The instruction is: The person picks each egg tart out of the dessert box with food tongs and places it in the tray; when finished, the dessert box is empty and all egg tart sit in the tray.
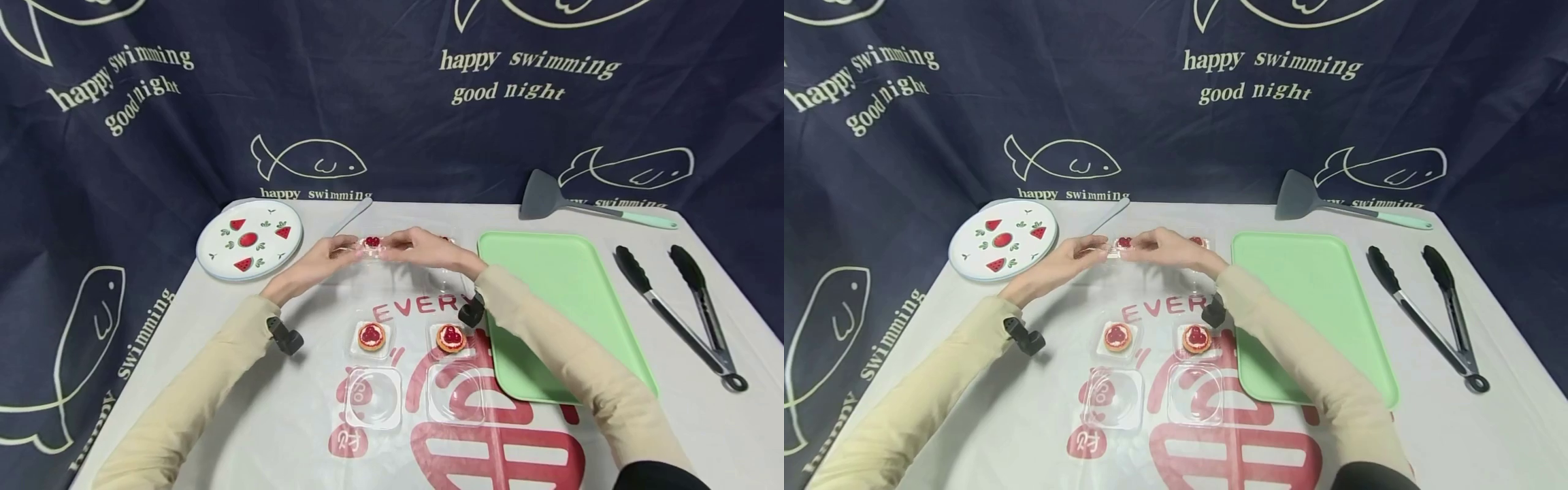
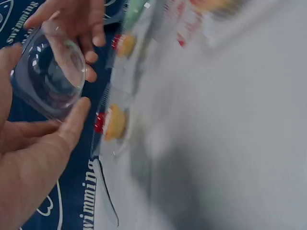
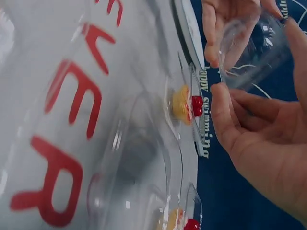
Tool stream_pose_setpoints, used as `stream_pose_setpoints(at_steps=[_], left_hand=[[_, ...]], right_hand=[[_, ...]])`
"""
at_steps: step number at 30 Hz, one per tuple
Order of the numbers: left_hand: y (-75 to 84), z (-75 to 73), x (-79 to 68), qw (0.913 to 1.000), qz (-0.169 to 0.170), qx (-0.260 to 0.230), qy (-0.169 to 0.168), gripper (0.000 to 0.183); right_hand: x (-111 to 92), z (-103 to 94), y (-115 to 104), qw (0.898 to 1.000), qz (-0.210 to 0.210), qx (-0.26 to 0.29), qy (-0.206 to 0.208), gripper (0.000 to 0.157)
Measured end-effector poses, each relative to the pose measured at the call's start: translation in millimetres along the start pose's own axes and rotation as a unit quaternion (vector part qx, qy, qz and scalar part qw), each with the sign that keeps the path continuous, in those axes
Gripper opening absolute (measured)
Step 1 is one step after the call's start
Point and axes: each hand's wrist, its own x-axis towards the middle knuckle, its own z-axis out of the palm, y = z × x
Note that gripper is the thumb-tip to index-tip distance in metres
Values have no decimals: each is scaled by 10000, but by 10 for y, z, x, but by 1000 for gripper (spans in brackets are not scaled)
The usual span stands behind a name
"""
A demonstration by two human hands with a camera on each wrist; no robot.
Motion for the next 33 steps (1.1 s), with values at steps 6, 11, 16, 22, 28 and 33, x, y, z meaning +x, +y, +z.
stream_pose_setpoints(at_steps=[6,11,16,22,28,33], left_hand=[[-95,50,-33,9956,608,698,-164,68],[-144,101,-48,9863,781,1448,-80,70],[-164,116,-61,9728,882,2142,69,70],[-190,142,-54,9704,916,2232,79,70],[-236,152,-39,9741,910,2068,108,68],[-226,150,-66,9765,690,2043,-22,71]], right_hand=[[-25,66,8,9916,-256,-1271,-46,66],[-34,170,-38,9761,-289,-2150,125,74],[-20,241,-86,9716,-66,-2365,44,73],[-3,285,-116,9699,136,-2432,-63,65],[13,316,-125,9655,296,-2587,-84,60],[-23,264,-155,9613,420,-2715,-215,61]])
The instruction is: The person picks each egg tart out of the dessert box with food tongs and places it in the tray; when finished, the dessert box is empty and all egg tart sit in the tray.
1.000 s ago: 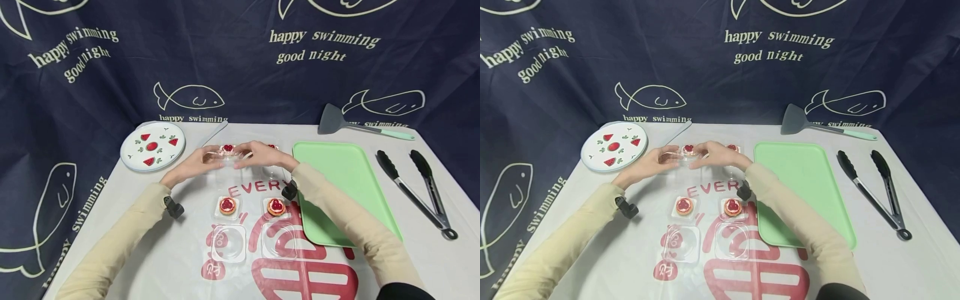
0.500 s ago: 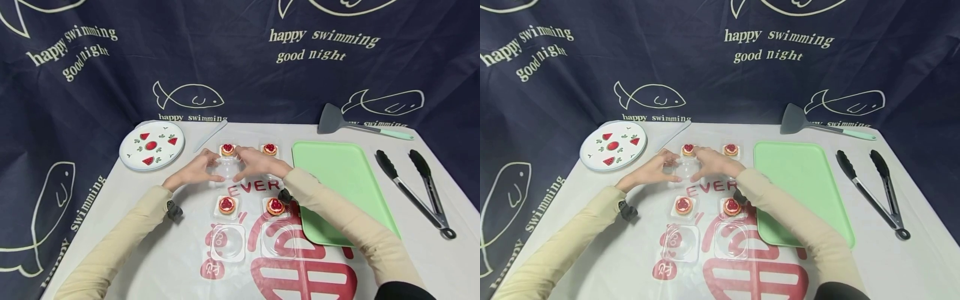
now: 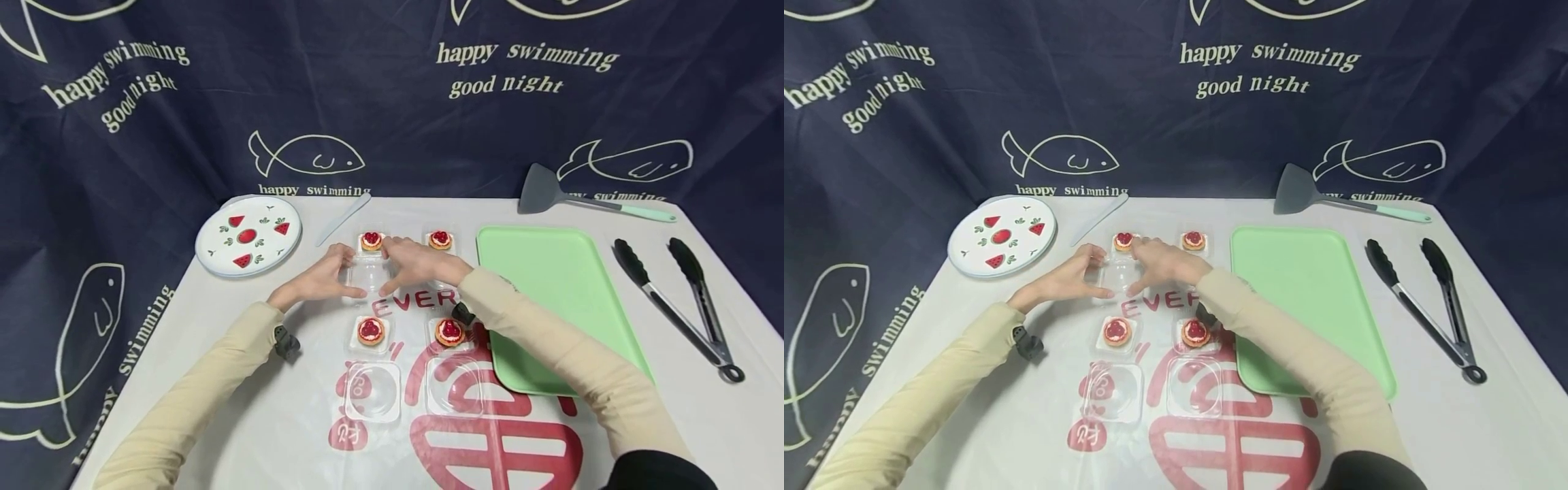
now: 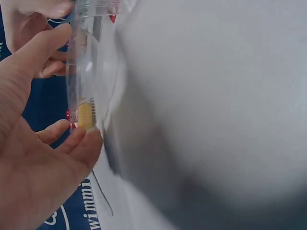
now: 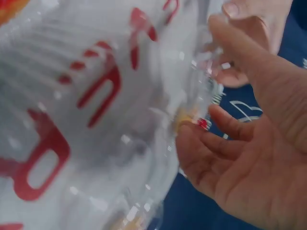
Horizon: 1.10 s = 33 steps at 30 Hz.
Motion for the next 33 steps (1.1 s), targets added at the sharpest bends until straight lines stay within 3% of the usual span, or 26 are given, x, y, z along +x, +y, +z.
stream_pose_setpoints(at_steps=[3,5,10,13,18,24,28,31,33], left_hand=[[47,10,-16,9999,-130,71,69,69],[109,35,-29,9995,-134,90,286,66],[396,204,-85,9962,-18,-433,759,57],[634,361,-122,9949,117,-744,668,58],[969,647,-128,9979,296,-572,103,62],[1146,885,-124,9987,185,150,-458,59],[1146,990,-132,9972,177,411,-603,52],[1135,1046,-132,9968,254,451,-613,54],[1131,1074,-127,9967,349,471,-558,57]], right_hand=[[-95,-94,70,9998,44,153,106,61],[-181,-166,145,9990,54,333,299,60],[-480,-338,387,9931,27,791,864,53],[-707,-412,563,9863,162,1121,1199,50],[-1122,-453,867,9715,595,1519,1719,48],[-1672,-397,1249,9450,1317,1528,2575,53],[-2078,-349,1591,9176,2048,1185,3194,64],[-2410,-314,1833,8983,2688,876,3363,76],[-2628,-291,1965,8926,3125,749,3161,86]])
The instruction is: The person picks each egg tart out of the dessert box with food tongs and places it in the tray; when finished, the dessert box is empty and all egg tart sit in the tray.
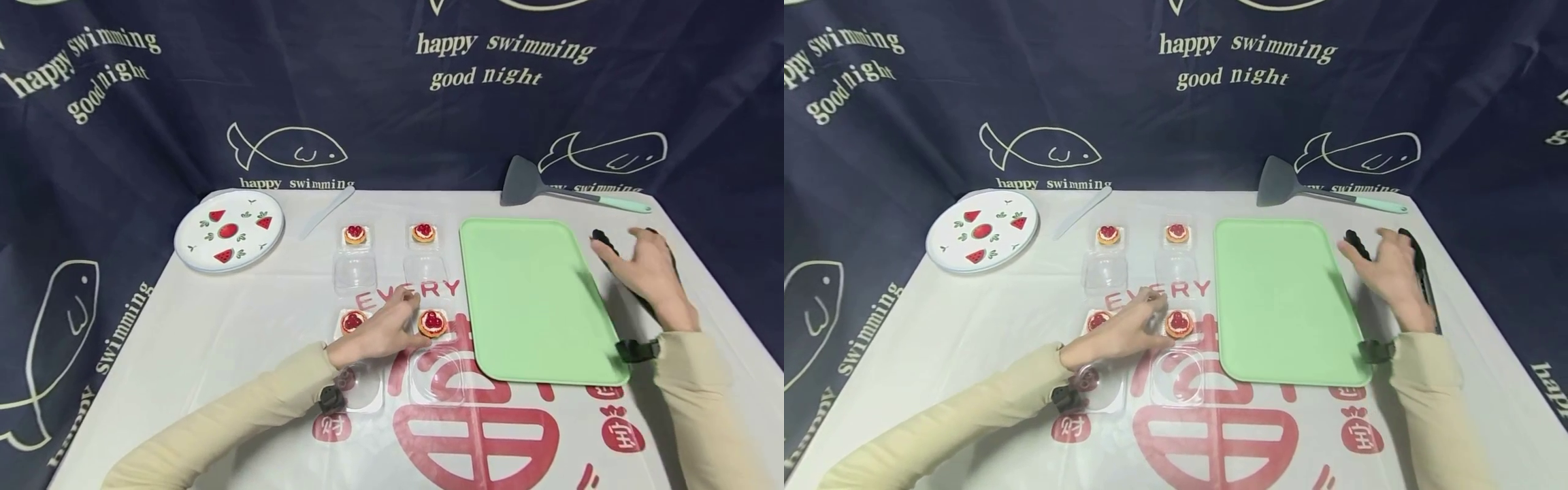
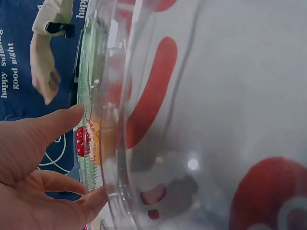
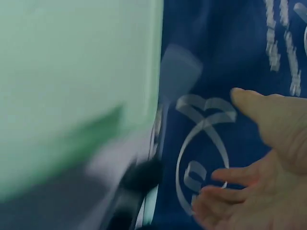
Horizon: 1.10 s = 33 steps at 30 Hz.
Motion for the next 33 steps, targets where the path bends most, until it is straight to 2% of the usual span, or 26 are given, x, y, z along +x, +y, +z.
stream_pose_setpoints(at_steps=[3,5,9,15,17,21,23,25,27,29,33], left_hand=[[-11,12,10,10000,48,-1,26,53],[-22,8,18,10000,87,-31,37,50],[-44,-10,26,9998,127,-131,57,53],[-78,-21,39,9997,37,-251,-39,76],[-84,-24,46,9996,40,-259,-58,76],[-90,-25,52,9995,39,-290,-70,76],[-96,-24,56,9995,33,-293,-85,77],[-102,-25,61,9996,38,-261,-102,78],[-106,-29,67,9996,48,-238,-106,79],[-109,-34,72,9997,48,-219,-117,78],[-115,-42,76,9997,41,-203,-115,78]], right_hand=[[-109,-115,278,9969,494,-484,-363,95],[-163,-170,409,9908,815,-847,-677,98],[-224,-214,581,9790,1198,-1331,-973,92],[-262,-194,746,9744,1402,-1427,-1030,76],[-269,-179,791,9745,1414,-1409,-1024,73],[-254,-152,825,9754,1527,-1235,-1001,77],[-233,-153,806,9783,1485,-1154,-869,86],[-211,-164,757,9836,1332,-1027,-651,87],[-189,-186,669,9896,1039,-915,-384,81],[-176,-198,541,9943,742,-734,-207,68],[-157,-205,220,9988,94,-441,-167,51]])
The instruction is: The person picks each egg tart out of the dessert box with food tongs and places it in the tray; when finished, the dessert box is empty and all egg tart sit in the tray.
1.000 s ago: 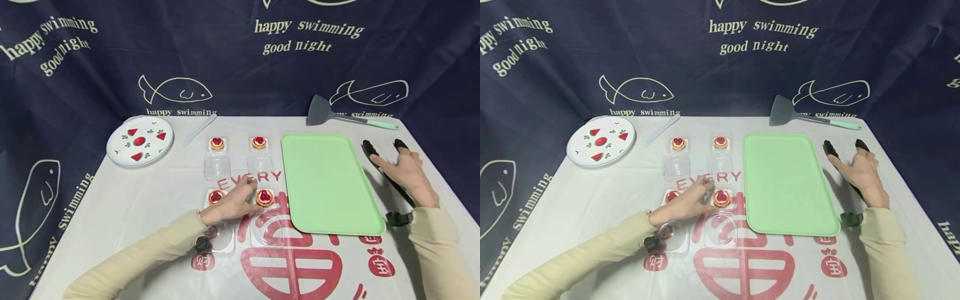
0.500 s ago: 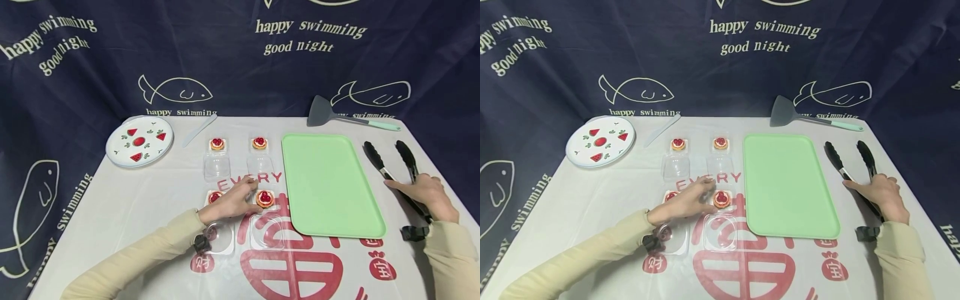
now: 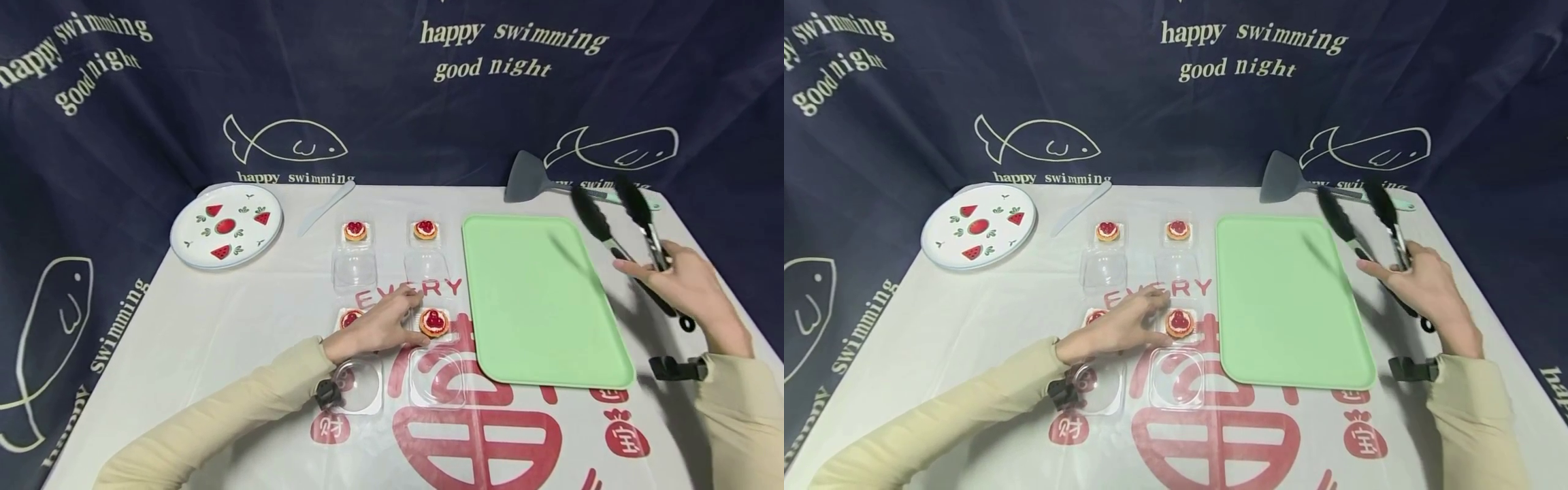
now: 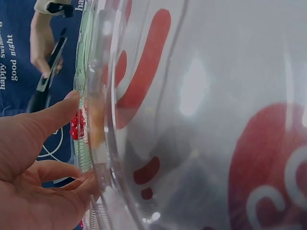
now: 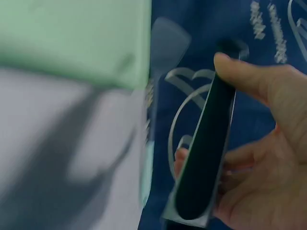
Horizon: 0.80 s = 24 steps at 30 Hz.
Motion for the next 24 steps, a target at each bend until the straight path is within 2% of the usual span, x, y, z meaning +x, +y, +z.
stream_pose_setpoints(at_steps=[2,4,7,9,12,19,22,24], left_hand=[[3,-8,1,10000,3,-9,3,76],[3,-13,0,10000,2,-37,0,76],[1,-15,-8,10000,10,-67,2,74],[-7,-13,-6,10000,-5,-74,-15,76],[-20,-3,-2,9999,-33,-79,-65,78],[-21,-18,-2,9999,-93,18,-141,83],[-28,-20,-4,9999,-76,44,-138,84],[-34,-13,-5,9998,-77,39,-162,85]], right_hand=[[1,-13,-159,9987,-503,70,-102,47],[-14,-13,-309,9937,-1047,146,-372,56],[-52,33,-533,9781,-1898,214,-822,82],[-80,82,-675,9653,-2394,164,-1030,84],[-131,159,-879,9495,-2919,-24,-1151,83],[-162,250,-1170,9015,-4082,-327,-1402,74],[-158,280,-1229,8882,-4327,-440,-1480,67],[-160,291,-1258,8830,-4389,-520,-1579,64]])
